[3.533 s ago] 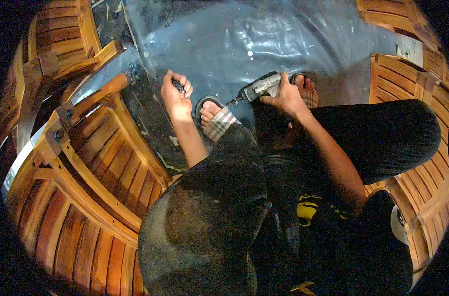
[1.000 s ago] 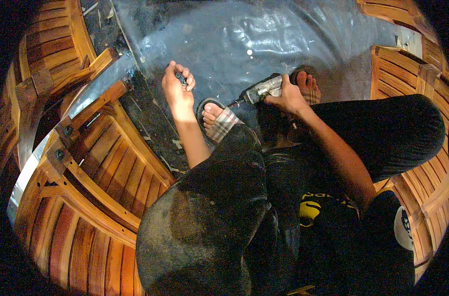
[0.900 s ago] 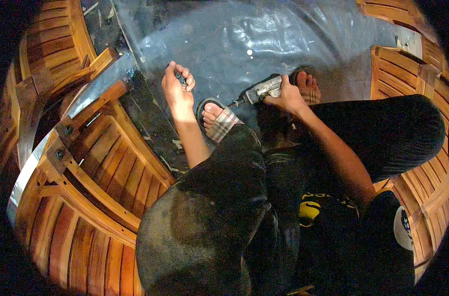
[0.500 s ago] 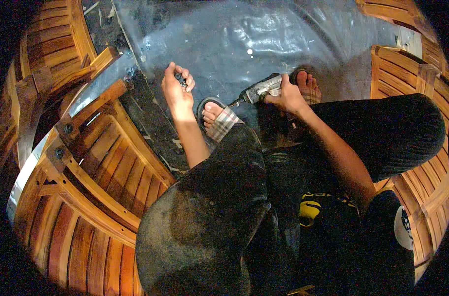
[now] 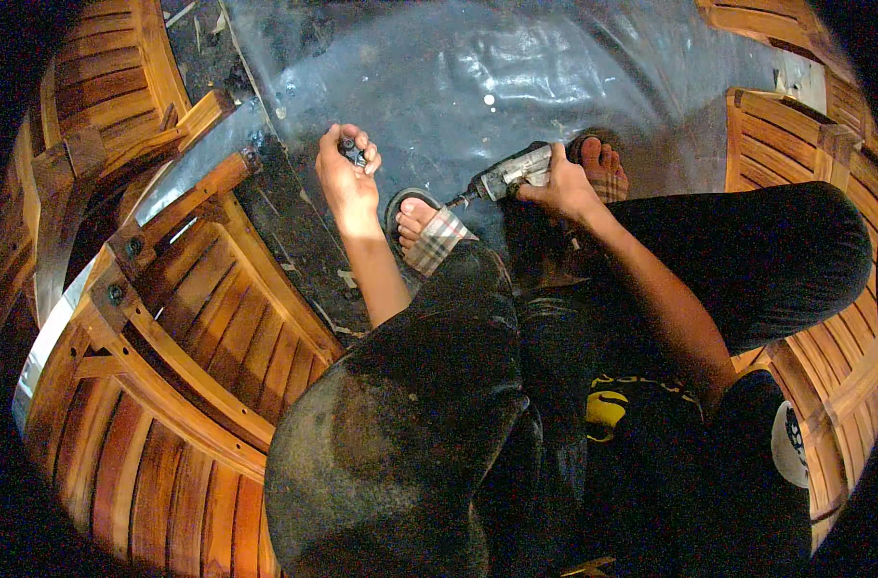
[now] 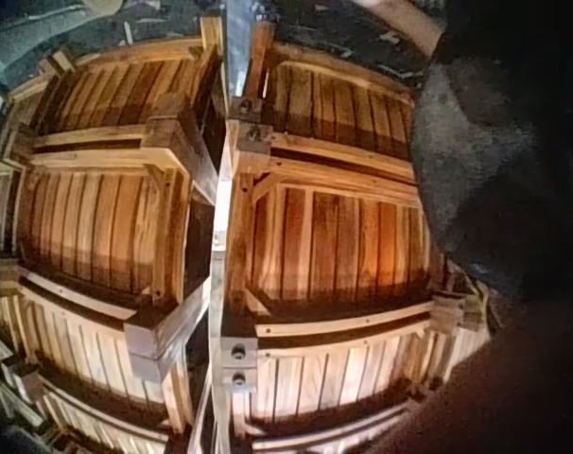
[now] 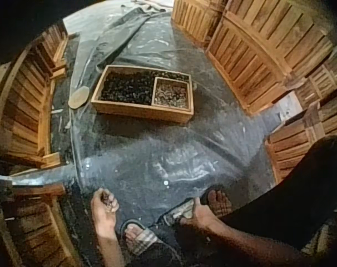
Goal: The person assembles wooden furniture parts by drilling holes and inserting screws with a power drill.
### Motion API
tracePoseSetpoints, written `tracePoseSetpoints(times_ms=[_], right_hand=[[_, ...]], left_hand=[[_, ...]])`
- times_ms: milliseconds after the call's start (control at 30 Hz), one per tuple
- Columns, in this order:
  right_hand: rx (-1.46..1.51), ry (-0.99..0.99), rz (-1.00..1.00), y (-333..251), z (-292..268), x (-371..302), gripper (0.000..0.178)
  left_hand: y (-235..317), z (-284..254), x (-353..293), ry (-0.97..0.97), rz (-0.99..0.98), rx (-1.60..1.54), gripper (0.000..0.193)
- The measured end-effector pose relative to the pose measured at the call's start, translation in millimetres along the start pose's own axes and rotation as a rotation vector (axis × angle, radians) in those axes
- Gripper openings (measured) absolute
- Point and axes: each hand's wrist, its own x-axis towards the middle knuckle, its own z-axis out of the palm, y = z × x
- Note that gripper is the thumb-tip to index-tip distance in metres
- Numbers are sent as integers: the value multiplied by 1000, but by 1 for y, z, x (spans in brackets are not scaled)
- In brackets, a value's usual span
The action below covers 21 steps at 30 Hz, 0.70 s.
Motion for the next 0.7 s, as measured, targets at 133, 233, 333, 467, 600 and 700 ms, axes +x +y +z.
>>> tracePoseSetpoints(times_ms=[133,233,333,467,600,700], right_hand=[[6,4,-57,1,0,1,86],[3,16,-83,2,3,2,83],[31,45,-83,9,0,2,82],[-2,24,-84,4,0,2,85],[-40,1,-87,-5,-8,4,89],[-88,68,-106,-24,-26,-1,90]], left_hand=[[0,-2,-1,11,44,47,23],[3,-2,-5,6,50,116,24],[-7,7,-8,-58,58,90,26],[-5,2,-13,-39,95,162,27],[-4,1,-19,-39,110,162,28],[-3,1,-26,13,97,169,27]])
